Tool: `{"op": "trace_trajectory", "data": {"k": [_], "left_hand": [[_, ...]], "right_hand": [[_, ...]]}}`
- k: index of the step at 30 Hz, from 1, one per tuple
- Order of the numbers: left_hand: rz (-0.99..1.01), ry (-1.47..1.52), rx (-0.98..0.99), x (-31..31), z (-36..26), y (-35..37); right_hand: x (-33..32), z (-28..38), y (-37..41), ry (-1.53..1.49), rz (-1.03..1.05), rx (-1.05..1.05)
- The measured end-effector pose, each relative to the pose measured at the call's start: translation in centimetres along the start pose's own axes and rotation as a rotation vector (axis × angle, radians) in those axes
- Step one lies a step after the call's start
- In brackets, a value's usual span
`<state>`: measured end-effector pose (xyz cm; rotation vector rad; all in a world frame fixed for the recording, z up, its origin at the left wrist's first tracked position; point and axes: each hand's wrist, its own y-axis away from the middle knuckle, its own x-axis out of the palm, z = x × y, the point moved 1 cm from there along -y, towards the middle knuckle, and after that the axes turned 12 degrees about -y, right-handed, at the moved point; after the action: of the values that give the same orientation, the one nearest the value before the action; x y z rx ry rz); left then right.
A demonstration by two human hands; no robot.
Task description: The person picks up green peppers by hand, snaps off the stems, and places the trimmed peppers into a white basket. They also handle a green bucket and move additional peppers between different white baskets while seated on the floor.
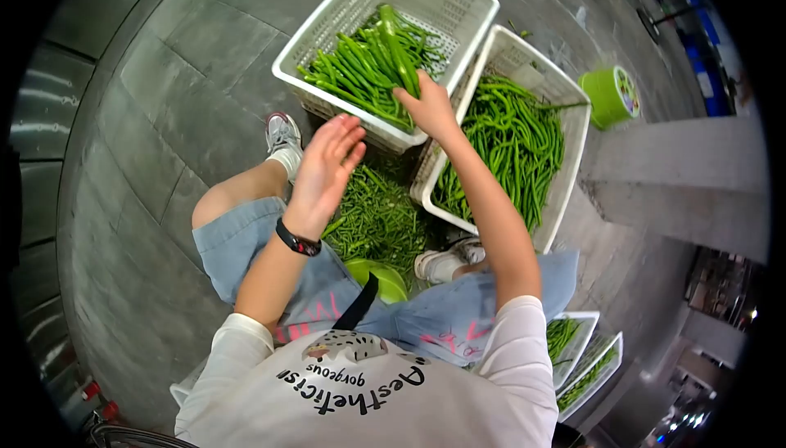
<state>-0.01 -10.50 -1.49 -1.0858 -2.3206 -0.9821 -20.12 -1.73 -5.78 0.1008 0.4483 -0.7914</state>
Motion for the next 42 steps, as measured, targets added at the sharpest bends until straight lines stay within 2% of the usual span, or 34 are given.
{"op": "trace_trajectory", "data": {"k": [1, 3, 5, 7, 10, 13, 15, 17, 19, 21, 23, 26, 28, 30, 32, 35, 38, 41, 42], "left_hand": [[0.004, -0.011, 0.001, 0.4, -0.2, 0.5], [0.059, -0.009, -0.022, 0.5, -0.5, 0.9], [0.069, 0.0, -0.037, 0.7, -0.4, 1.1], [0.104, 0.01, -0.06, 1.2, -0.8, 1.4], [0.131, 0.057, -0.085, 1.8, -1.3, 1.7], [0.176, 0.03, -0.095, 2.1, -1.3, 2.2], [0.21, 0.029, -0.116, 2.4, -0.9, 2.7], [0.233, 0.015, -0.155, 2.8, -0.3, 3.2], [0.253, -0.015, -0.197, 3.2, 0.7, 3.6], [0.296, -0.049, -0.234, 3.4, 2.2, 4.1], [0.319, -0.095, -0.292, 3.8, 3.3, 4.7], [0.384, -0.182, -0.35, 3.9, 5.0, 5.6], [0.413, -0.24, -0.38, 3.8, 5.8, 6.0], [0.422, -0.272, -0.403, 3.4, 6.6, 6.0], [0.402, -0.315, -0.403, 3.1, 7.4, 5.5], [0.362, -0.346, -0.376, 2.8, 7.8, 4.6], [0.327, -0.358, -0.361, 2.8, 8.0, 3.9], [0.328, -0.368, -0.354, 3.0, 7.8, 3.6], [0.331, -0.367, -0.352, 3.1, 7.9, 3.6]], "right_hand": [[1.7, -0.8, -2.1, 0.136, -0.045, -0.14], [5.3, -0.7, -5.3, 0.339, -0.006, -0.01], [9.1, -2.1, -7.0, 0.42, 0.006, 0.003], [11.8, -4.6, -7.9, 0.489, 0.103, 0.117], [13.4, -8.7, -7.6, 0.518, 0.107, 0.024], [11.6, -8.6, -6.5, 0.478, 0.094, -0.136], [8.5, -6.7, -5.8, 0.332, 0.112, -0.213], [4.3, -5.1, -4.4, 0.087, 0.1, -0.156], [-0.6, -6.3, -2.1, -0.099, -0.044, -0.113], [-6.6, -7.7, 1.0, 0.077, -0.206, -0.008], [-12.0, -13.5, 4.6, 0.08, -0.419, 0.118], [-16.2, -20.1, 10.6, 0.325, -0.534, 0.376], [-15.1, -21.3, 13.0, 0.457, -0.44, 0.488], [-12.7, -23.2, 14.0, 0.608, -0.185, 0.716], [-9.3, -23.6, 14.7, 0.678, -0.03, 0.9], [-4.7, -19.9, 13.8, 0.961, -0.143, 1.047], [-5.2, -22.0, 13.7, 0.814, -0.263, 1.18], [-6.8, -22.4, 14.2, 0.639, -0.324, 1.202], [-7.7, -23.2, 15.1, 0.626, -0.343, 1.123]]}}
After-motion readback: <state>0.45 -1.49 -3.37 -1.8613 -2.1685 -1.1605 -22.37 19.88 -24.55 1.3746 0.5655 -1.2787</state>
